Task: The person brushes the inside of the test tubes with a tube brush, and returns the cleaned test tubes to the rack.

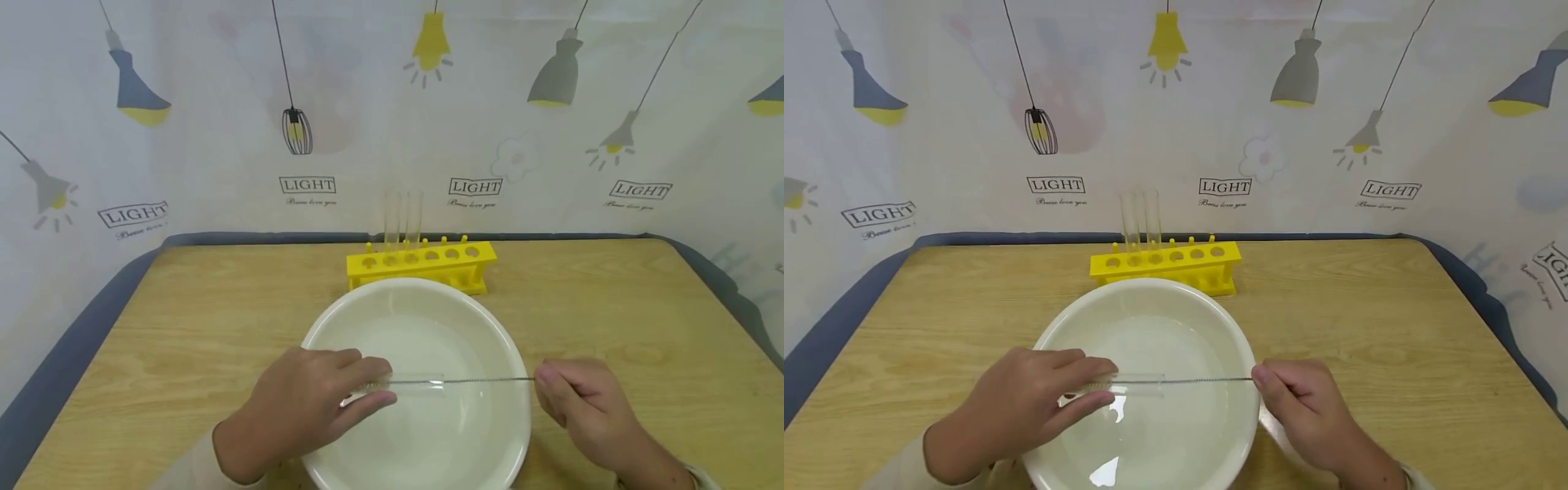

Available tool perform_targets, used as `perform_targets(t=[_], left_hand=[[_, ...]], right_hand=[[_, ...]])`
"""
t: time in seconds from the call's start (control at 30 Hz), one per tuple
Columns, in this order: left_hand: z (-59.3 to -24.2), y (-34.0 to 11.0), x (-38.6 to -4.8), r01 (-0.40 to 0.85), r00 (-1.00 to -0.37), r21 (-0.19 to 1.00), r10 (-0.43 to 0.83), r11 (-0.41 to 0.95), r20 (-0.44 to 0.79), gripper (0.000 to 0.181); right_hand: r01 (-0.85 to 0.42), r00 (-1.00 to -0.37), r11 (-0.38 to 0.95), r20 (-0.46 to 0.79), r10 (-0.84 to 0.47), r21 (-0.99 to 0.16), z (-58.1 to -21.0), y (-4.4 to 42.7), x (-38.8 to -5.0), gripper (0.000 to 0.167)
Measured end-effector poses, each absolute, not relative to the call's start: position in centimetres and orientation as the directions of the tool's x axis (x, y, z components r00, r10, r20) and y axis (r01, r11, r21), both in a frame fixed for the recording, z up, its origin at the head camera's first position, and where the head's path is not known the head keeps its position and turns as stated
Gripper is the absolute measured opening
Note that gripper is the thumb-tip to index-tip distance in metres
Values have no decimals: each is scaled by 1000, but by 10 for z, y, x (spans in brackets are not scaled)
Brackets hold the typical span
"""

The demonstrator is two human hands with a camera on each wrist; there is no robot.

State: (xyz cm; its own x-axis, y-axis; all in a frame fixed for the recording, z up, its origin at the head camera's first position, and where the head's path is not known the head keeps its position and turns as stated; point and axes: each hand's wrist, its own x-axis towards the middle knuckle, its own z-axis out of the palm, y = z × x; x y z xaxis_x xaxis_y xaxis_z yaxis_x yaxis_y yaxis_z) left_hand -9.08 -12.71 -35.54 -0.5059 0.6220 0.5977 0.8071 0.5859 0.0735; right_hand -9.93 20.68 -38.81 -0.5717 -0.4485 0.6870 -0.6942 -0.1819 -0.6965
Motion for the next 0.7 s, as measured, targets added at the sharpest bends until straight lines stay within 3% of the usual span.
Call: perform_targets(t=[0.23, 0.47, 0.7], left_hand=[[-357, -127, -94, 815, -489, 69, 618, 576, 616, 33], [-357, -129, -95, 812, -500, 82, 616, 578, 609, 32], [-356, -131, -95, 803, -506, 72, 613, 592, 607, 35]], right_hand=[[-643, -593, -252, 678, -434, -723, -389, 209, -102, 43], [-631, -624, -219, 655, -426, -744, -390, 212, -105, 44], [-633, -615, -235, 664, -426, -737, -391, 215, -106, 44]])
